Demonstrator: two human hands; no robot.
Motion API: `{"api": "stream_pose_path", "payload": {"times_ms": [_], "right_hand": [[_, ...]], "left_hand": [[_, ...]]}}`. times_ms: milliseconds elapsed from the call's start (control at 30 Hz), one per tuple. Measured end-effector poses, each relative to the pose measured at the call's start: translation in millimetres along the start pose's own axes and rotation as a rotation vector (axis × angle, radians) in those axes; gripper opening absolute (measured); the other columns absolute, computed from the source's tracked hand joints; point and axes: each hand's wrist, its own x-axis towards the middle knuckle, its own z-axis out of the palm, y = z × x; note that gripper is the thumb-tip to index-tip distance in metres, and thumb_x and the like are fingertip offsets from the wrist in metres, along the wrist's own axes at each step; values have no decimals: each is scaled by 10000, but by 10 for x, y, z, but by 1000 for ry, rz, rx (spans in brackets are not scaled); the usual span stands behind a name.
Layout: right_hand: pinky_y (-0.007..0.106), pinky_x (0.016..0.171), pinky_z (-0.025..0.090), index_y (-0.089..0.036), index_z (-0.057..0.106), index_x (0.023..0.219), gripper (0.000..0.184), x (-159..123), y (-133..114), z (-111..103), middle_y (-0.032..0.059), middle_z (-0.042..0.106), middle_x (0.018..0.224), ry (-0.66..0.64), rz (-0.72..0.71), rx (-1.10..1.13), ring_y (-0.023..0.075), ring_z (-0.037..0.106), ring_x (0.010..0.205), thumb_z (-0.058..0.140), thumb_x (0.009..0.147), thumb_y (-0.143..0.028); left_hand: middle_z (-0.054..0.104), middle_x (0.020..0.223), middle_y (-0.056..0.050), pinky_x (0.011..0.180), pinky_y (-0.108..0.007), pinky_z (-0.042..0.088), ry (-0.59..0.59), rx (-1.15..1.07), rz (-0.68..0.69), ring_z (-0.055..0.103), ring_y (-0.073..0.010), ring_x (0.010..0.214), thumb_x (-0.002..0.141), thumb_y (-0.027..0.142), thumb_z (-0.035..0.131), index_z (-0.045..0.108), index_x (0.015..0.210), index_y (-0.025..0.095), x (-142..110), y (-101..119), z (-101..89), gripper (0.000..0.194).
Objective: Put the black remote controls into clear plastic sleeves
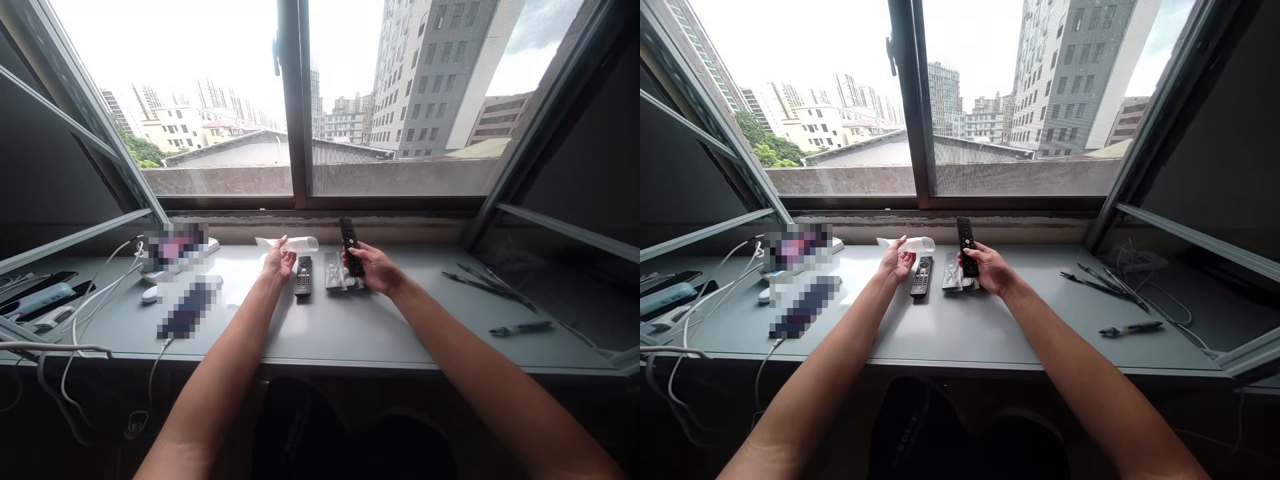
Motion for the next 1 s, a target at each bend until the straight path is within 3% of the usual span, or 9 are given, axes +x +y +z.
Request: {"api": "stream_pose_path", "payload": {"times_ms": [200,367,467,633,733,800,933,1000], "right_hand": [[414,1084,575,-241,802,1039,423,36,62,30,36,824,1071,66,-316,-200,252,763,1128,1022,683,-306],[463,1255,444,-280,843,943,265,-51,9,118,55,778,1330,-13,-552,-421,291,602,1448,996,737,-346],[473,1308,379,-283,852,913,252,-108,-22,175,67,775,1340,-74,-567,-456,295,559,1504,1006,724,-349],[477,1281,414,-273,858,963,281,-116,-13,178,81,806,1281,-75,-518,-495,304,569,1502,995,752,-399],[470,1197,496,-255,850,1049,379,-87,15,144,78,830,1201,-41,-440,-466,321,652,1399,999,748,-430],[445,1091,571,-239,829,1108,445,-69,34,126,67,833,1131,-36,-355,-401,309,748,1219,984,767,-479],[365,752,661,-204,743,985,444,-54,61,116,58,785,874,-6,-178,-316,248,801,801,823,913,-635],[351,635,658,-213,702,957,425,-51,65,116,49,765,873,43,-154,-304,224,776,696,800,937,-627]], "left_hand": [[693,856,-60,544,-176,597,1,-7,-6,696,-122,643,981,185,784,661,1088,146,-15,2,-1,168],[679,833,-52,555,-175,597,-18,5,-3,683,-115,633,1006,224,759,656,1054,142,-17,14,-5,140],[675,838,-52,560,-175,599,-17,-6,3,682,-115,635,1005,223,757,654,1056,144,-17,18,-2,139],[673,867,-55,560,-179,608,-17,-35,7,682,-118,649,984,211,778,658,1096,157,-17,21,-1,173],[669,887,-62,584,-179,618,-24,-39,15,689,-119,672,978,216,788,658,1092,154,-17,24,-5,183],[671,901,-66,603,-183,624,-30,-46,25,695,-121,689,979,212,786,659,1090,153,-20,27,-5,179],[687,921,-66,613,-180,620,-48,-67,51,709,-121,717,993,189,757,661,1101,157,-30,37,-5,148],[692,914,-61,616,-177,617,-52,-75,49,714,-121,719,994,186,752,660,1104,161,-32,42,-8,146]]}}
